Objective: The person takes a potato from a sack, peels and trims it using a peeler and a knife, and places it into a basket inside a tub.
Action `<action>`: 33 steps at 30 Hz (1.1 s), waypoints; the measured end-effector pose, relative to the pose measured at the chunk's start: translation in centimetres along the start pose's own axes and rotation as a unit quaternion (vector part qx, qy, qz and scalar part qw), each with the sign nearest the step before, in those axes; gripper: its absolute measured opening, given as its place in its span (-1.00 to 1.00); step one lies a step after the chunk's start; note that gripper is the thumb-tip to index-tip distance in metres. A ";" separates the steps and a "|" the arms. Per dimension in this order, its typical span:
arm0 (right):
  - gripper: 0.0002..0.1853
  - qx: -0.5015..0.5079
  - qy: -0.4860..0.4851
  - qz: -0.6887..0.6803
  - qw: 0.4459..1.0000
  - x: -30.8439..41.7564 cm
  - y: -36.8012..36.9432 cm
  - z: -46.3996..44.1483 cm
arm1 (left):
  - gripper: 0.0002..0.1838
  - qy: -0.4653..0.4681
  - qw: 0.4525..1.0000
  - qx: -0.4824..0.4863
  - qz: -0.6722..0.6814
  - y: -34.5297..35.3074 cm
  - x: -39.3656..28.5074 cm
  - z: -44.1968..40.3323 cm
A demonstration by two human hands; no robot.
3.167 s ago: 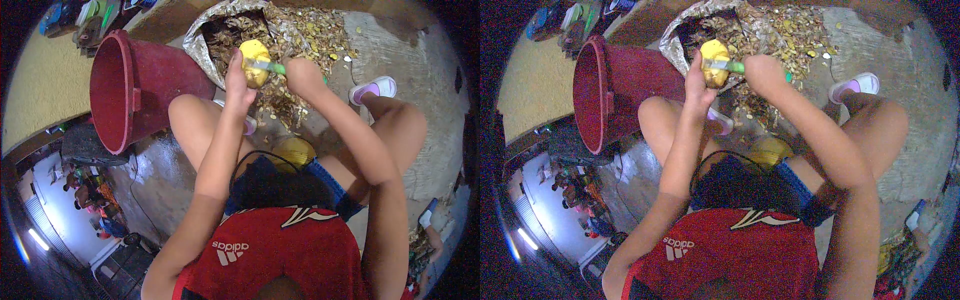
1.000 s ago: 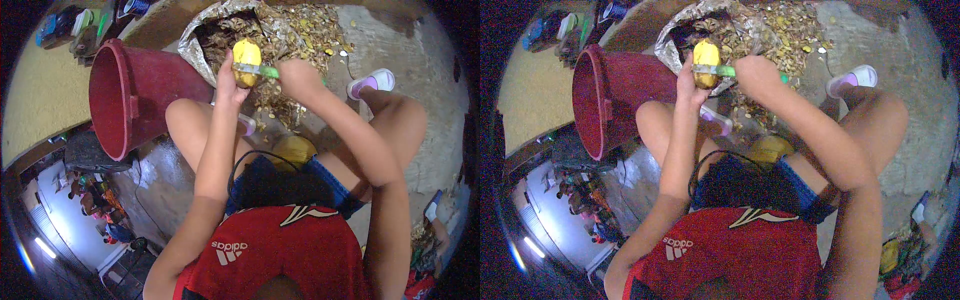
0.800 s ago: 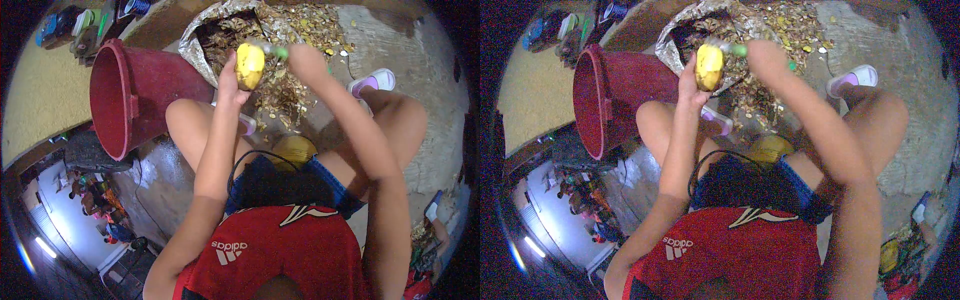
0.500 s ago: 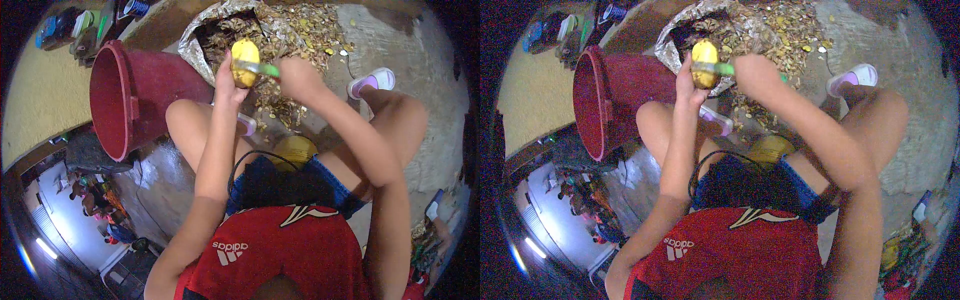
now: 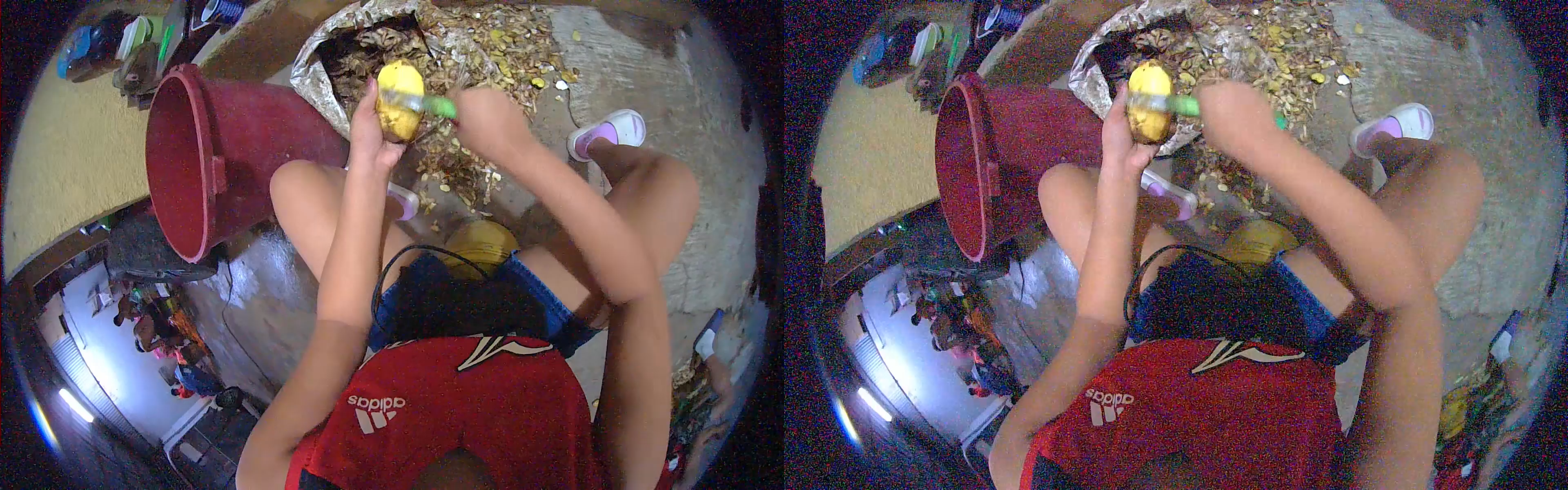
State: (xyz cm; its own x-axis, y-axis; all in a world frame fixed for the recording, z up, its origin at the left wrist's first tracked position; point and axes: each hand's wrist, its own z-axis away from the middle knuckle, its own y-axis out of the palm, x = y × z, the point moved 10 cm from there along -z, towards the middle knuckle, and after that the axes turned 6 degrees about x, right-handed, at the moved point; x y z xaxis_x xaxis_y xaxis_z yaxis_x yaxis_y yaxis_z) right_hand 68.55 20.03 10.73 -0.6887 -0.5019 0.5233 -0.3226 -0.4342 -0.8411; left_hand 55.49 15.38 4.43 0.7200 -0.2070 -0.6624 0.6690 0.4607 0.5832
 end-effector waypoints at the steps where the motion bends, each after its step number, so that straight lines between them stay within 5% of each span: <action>1: -0.90 0.021 -0.016 0.010 1.000 0.7 1.2 0.5 | -0.55 0.004 1.000 0.002 -0.003 0.0 -0.1 0.0; 11: -0.88 -0.058 0.074 0.062 0.994 -6.6 -2.2 -3.1 | -0.54 -0.006 0.999 0.015 -0.031 0.7 0.3 0.6; 20: -0.86 0.023 -0.017 0.013 0.999 0.5 1.2 0.1 | -0.55 -0.003 1.000 0.002 -0.018 0.3 0.2 0.2; 26: -0.86 -0.067 0.090 0.076 0.991 -8.2 -2.5 -3.1 | -0.58 -0.008 1.000 0.024 -0.018 0.9 -0.1 0.5; 33: -0.86 0.016 -0.014 0.013 1.000 -0.1 1.0 0.0 | -0.56 -0.028 0.999 0.019 0.010 -0.1 0.6 -0.1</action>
State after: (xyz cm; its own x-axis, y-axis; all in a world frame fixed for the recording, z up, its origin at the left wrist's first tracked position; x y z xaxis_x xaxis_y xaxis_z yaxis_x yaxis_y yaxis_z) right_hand 68.30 19.65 9.84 -0.6780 -0.5335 0.5056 -0.2832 -0.4451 -0.8495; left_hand 55.89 15.32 3.91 0.7418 -0.2466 -0.6236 0.6600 0.4329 0.6140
